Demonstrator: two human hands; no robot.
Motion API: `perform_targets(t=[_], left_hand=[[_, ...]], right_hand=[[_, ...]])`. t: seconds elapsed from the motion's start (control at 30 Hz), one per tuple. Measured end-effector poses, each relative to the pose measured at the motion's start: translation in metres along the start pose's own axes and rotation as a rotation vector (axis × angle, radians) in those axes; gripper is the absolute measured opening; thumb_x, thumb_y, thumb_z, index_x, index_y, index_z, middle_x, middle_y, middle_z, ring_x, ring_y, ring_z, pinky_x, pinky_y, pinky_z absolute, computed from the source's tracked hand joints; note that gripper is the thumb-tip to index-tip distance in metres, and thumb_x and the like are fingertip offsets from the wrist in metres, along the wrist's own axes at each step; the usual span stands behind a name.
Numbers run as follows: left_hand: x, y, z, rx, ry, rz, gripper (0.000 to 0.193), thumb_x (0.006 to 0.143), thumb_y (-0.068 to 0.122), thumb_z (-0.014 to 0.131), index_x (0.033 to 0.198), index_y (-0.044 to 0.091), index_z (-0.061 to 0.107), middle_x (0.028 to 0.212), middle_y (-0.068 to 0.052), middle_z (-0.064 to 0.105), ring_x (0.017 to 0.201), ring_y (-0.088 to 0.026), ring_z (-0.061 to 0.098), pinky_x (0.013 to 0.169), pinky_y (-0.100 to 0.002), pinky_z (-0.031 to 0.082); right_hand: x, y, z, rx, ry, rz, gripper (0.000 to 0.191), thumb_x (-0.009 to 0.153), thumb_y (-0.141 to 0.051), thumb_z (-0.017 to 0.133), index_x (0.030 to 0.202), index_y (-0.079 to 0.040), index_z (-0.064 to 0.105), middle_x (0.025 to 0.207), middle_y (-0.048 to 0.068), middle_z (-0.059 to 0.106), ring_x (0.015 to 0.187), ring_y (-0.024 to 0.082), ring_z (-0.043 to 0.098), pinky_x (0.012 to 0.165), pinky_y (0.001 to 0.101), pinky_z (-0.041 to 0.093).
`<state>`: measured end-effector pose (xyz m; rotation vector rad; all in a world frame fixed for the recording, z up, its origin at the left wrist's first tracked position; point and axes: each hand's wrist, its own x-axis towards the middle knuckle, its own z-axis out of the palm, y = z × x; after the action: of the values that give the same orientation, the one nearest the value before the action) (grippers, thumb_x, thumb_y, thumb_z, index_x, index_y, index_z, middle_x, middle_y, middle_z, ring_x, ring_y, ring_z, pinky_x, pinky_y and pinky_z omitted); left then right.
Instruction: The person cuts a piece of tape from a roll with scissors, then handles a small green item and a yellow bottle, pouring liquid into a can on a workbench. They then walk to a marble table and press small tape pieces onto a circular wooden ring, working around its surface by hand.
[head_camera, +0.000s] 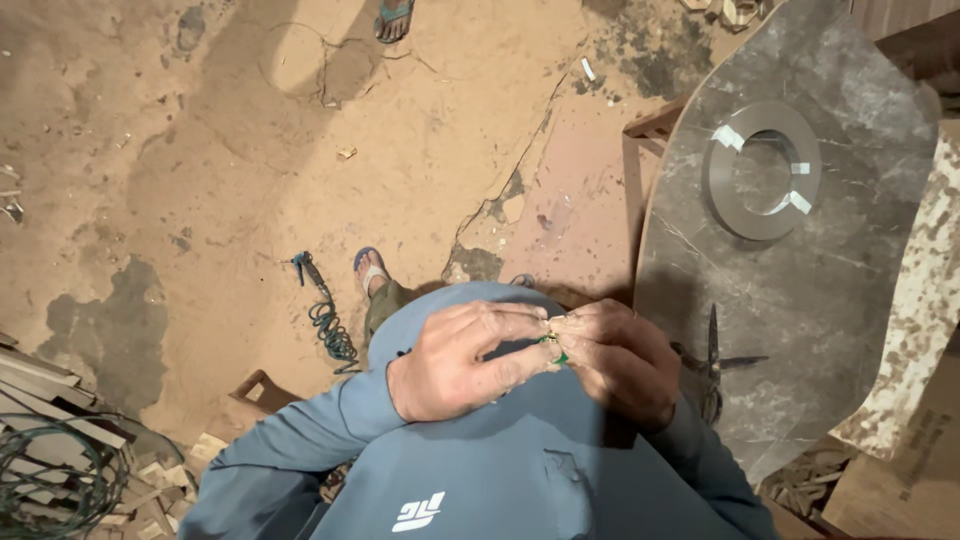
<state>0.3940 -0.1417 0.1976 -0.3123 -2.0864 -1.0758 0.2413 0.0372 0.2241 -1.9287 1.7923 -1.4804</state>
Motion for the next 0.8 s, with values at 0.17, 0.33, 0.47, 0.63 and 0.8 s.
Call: perform_targets(t=[0.17, 0.33, 0.47, 0.63, 0.8], left_hand=[[0.005, 0.001, 0.000, 0.032, -0.024, -0.014, 0.028, 0.090, 0.008, 0.075, 0.117, 0.002, 0.072, 0.116, -0.017, 0.068, 0.100, -0.030, 0.072, 0.082, -0.037, 0.060], [0.006, 0.000, 0.005, -0.025, 0.009, -0.025, 0.028, 0.085, 0.006, 0.074, 0.113, 0.000, 0.070, 0.108, -0.016, 0.066, 0.093, -0.030, 0.070, 0.078, -0.038, 0.060], [0.006, 0.004, 0.012, -0.027, 0.064, -0.108, 0.026, 0.086, 0.000, 0.081, 0.110, 0.002, 0.070, 0.099, -0.011, 0.064, 0.082, -0.025, 0.067, 0.069, -0.035, 0.056], [0.005, 0.003, 0.014, -0.068, 0.061, -0.149, 0.030, 0.082, -0.003, 0.081, 0.109, 0.003, 0.069, 0.095, -0.010, 0.063, 0.078, -0.025, 0.065, 0.066, -0.036, 0.054], [0.011, 0.011, 0.011, -0.041, 0.022, -0.271, 0.028, 0.084, 0.001, 0.084, 0.108, 0.004, 0.071, 0.091, -0.010, 0.064, 0.076, -0.024, 0.066, 0.066, -0.034, 0.052]], right_hand=[[-0.002, 0.004, -0.002, -0.014, -0.026, 0.021, 0.029, 0.085, 0.014, 0.071, 0.112, 0.005, 0.063, 0.108, 0.020, 0.068, 0.093, 0.032, 0.072, 0.082, 0.0402, 0.062], [0.003, 0.006, -0.003, 0.026, -0.079, -0.002, 0.034, 0.084, 0.013, 0.072, 0.115, 0.005, 0.062, 0.107, 0.020, 0.068, 0.088, 0.029, 0.072, 0.079, 0.0386, 0.062], [0.006, 0.010, -0.003, 0.017, -0.055, -0.015, 0.037, 0.085, 0.014, 0.076, 0.117, 0.000, 0.062, 0.106, 0.016, 0.066, 0.089, 0.027, 0.072, 0.082, 0.0392, 0.063], [-0.004, 0.019, -0.005, -0.008, -0.060, -0.038, 0.037, 0.084, 0.012, 0.077, 0.117, 0.001, 0.062, 0.106, 0.016, 0.064, 0.088, 0.029, 0.072, 0.079, 0.0395, 0.062], [-0.013, 0.020, -0.001, 0.029, -0.092, 0.173, 0.032, 0.084, 0.011, 0.074, 0.111, -0.002, 0.065, 0.107, 0.015, 0.069, 0.092, 0.030, 0.073, 0.080, 0.0376, 0.060]])
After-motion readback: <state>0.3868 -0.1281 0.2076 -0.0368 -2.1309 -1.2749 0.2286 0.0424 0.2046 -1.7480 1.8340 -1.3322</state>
